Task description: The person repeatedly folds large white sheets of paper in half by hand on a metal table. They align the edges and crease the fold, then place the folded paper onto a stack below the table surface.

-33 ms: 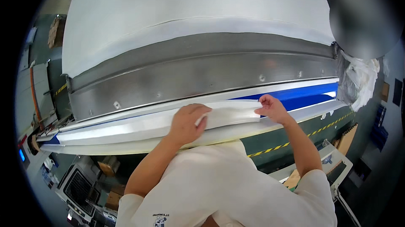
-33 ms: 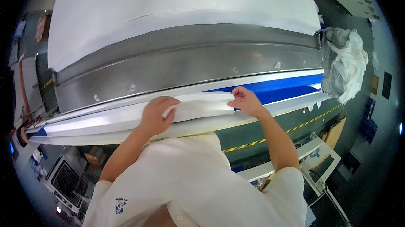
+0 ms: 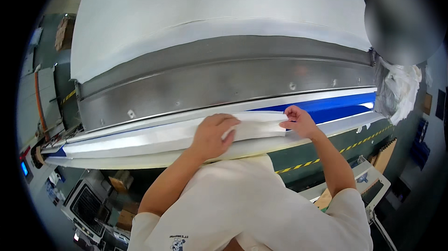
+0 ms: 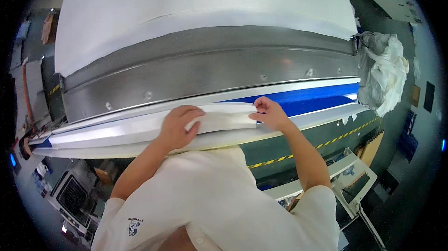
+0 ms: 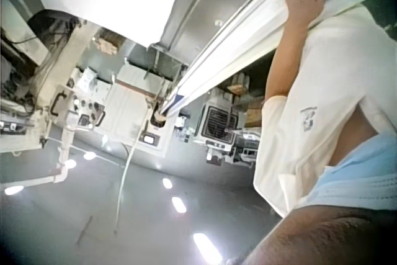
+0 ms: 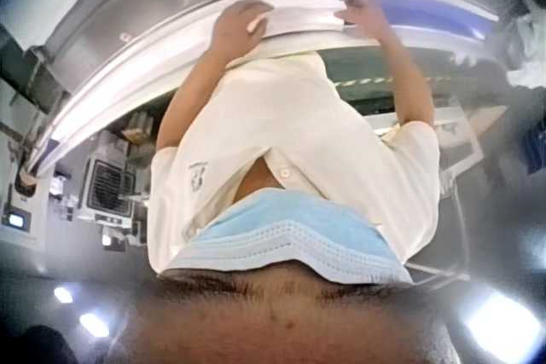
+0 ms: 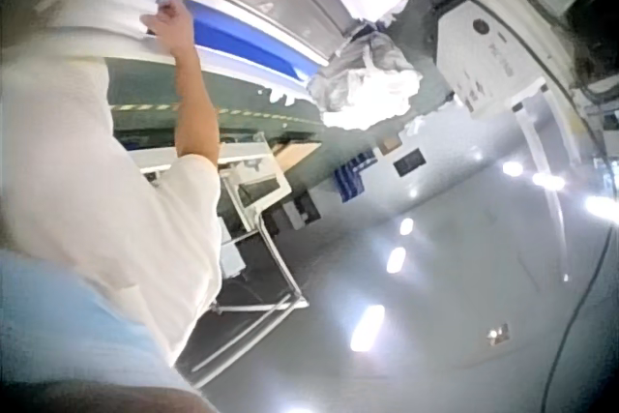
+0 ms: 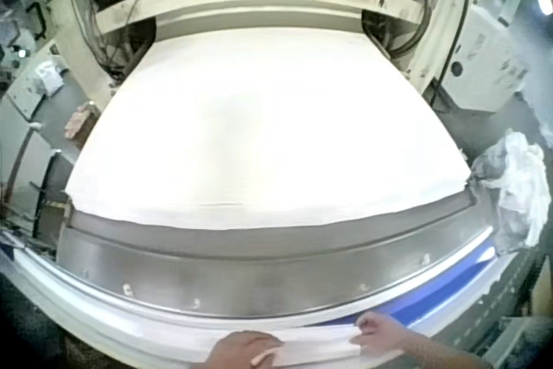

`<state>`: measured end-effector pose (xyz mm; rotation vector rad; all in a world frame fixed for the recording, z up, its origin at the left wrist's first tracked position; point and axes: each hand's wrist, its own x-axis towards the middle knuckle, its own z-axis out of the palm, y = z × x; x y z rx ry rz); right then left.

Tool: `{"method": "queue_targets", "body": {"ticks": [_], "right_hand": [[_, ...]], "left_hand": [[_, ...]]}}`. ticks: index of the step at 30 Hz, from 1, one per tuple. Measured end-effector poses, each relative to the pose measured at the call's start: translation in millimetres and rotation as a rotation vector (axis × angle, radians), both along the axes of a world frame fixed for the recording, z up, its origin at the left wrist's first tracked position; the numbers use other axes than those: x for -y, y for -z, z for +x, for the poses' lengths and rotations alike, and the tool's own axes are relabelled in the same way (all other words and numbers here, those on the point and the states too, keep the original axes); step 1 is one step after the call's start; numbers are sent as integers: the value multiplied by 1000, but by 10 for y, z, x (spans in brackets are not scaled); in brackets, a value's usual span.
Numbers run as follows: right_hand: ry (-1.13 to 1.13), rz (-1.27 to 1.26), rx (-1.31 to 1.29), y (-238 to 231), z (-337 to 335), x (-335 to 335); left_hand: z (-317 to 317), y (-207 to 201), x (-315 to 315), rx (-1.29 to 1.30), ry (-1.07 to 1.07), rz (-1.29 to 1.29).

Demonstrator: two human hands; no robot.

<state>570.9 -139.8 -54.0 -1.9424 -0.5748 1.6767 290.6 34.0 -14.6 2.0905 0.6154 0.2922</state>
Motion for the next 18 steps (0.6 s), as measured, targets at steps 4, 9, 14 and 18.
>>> {"method": "queue_targets", "body": {"ticks": [4, 9, 14, 18], "right_hand": [[-176, 103, 9, -183, -616, -330], [-252, 173, -6, -200, -918, -481], [-297, 205, 16, -200, -1024, -551], [-329, 213, 5, -231, -1066, -586]], "left_hand": [[80, -66, 31, -77, 75, 38], [-137, -20, -21, -217, 78, 28], [-267, -12, -64, -263, 48, -3], [-323, 9, -62, -238, 46, -26]]}}
